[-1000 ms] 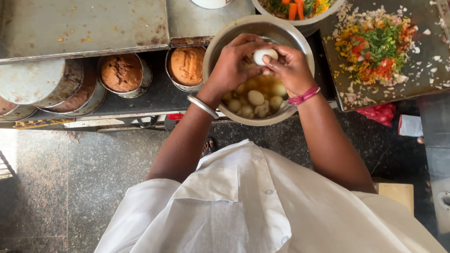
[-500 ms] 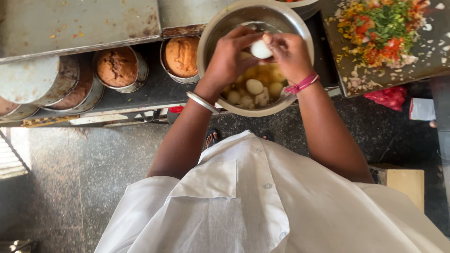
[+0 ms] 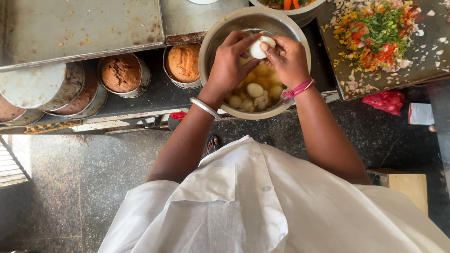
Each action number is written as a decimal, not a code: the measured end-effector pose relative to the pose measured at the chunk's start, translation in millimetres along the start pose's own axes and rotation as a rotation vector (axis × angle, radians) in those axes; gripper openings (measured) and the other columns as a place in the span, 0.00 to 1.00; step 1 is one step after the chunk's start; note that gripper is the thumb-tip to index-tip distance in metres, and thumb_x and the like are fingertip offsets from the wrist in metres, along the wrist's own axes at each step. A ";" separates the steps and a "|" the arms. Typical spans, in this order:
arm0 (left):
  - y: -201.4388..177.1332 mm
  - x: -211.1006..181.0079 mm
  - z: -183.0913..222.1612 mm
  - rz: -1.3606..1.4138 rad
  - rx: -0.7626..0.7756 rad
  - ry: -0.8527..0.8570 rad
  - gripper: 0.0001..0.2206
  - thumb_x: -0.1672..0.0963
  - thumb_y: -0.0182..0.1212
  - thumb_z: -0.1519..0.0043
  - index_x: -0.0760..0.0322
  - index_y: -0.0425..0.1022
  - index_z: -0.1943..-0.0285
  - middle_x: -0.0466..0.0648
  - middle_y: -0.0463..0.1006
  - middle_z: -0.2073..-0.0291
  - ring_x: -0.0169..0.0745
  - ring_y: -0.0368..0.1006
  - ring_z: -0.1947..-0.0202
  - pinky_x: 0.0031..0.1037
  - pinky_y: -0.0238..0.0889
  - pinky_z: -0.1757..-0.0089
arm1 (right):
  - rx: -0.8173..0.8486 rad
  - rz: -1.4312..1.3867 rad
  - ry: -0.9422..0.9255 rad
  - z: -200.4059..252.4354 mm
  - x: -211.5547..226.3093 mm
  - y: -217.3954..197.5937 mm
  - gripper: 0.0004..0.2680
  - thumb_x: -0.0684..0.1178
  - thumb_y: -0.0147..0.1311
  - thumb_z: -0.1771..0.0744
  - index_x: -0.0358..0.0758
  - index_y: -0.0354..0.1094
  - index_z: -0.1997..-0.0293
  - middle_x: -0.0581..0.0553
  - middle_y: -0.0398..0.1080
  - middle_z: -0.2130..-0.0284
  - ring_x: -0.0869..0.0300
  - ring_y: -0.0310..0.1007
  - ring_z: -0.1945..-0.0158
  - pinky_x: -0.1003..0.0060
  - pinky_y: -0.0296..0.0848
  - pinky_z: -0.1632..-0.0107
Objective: The person peels boiled eggs by hand, removing the shells and placing the peeled eggs on a metal tray.
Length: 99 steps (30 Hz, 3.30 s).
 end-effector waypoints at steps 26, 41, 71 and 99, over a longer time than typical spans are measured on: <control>7.2 29.9 -0.8 0.203 0.052 -0.239 0.24 0.58 0.80 0.48 0.68 0.70 0.47 0.55 0.85 0.61 0.42 0.86 0.60 0.28 0.81 0.57 | 0.069 0.001 0.092 -1.3 -3.0 5.1 0.11 0.50 0.56 0.29 0.34 0.74 0.45 0.43 0.79 0.60 0.66 0.79 0.64 0.71 0.78 0.68; 17.7 67.1 8.9 0.692 0.030 -0.453 0.13 0.59 0.65 0.34 0.70 0.70 0.44 0.53 0.82 0.53 0.36 0.80 0.53 0.24 0.78 0.54 | 0.175 -0.007 -0.116 2.2 27.8 16.8 0.21 0.35 0.66 0.35 0.37 0.64 0.35 0.42 0.69 0.40 0.58 0.74 0.41 0.66 0.77 0.46; 72.9 112.1 41.6 -0.631 0.608 -0.356 0.11 0.55 0.61 0.41 0.64 0.78 0.54 0.61 0.82 0.63 0.60 0.80 0.59 0.44 0.74 0.55 | 1.004 1.107 0.538 44.4 -93.6 60.8 0.24 0.44 0.45 0.34 0.39 0.52 0.26 0.32 0.56 0.30 0.39 0.63 0.32 0.43 0.57 0.27; 38.5 86.5 33.5 -0.469 0.395 -0.373 0.20 0.52 0.73 0.50 0.66 0.76 0.53 0.59 0.81 0.57 0.57 0.81 0.57 0.41 0.75 0.58 | 0.604 -0.834 0.347 -130.9 78.4 182.6 0.20 0.37 0.48 0.30 0.31 0.50 0.27 0.31 0.63 0.40 0.46 0.71 0.36 0.56 0.72 0.31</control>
Point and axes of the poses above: each hand's wrist, its own z-axis away from the middle knuckle, its own y-axis out of the palm, x = y × z, the point moved 7 cm from there along -z, towards the middle knuckle
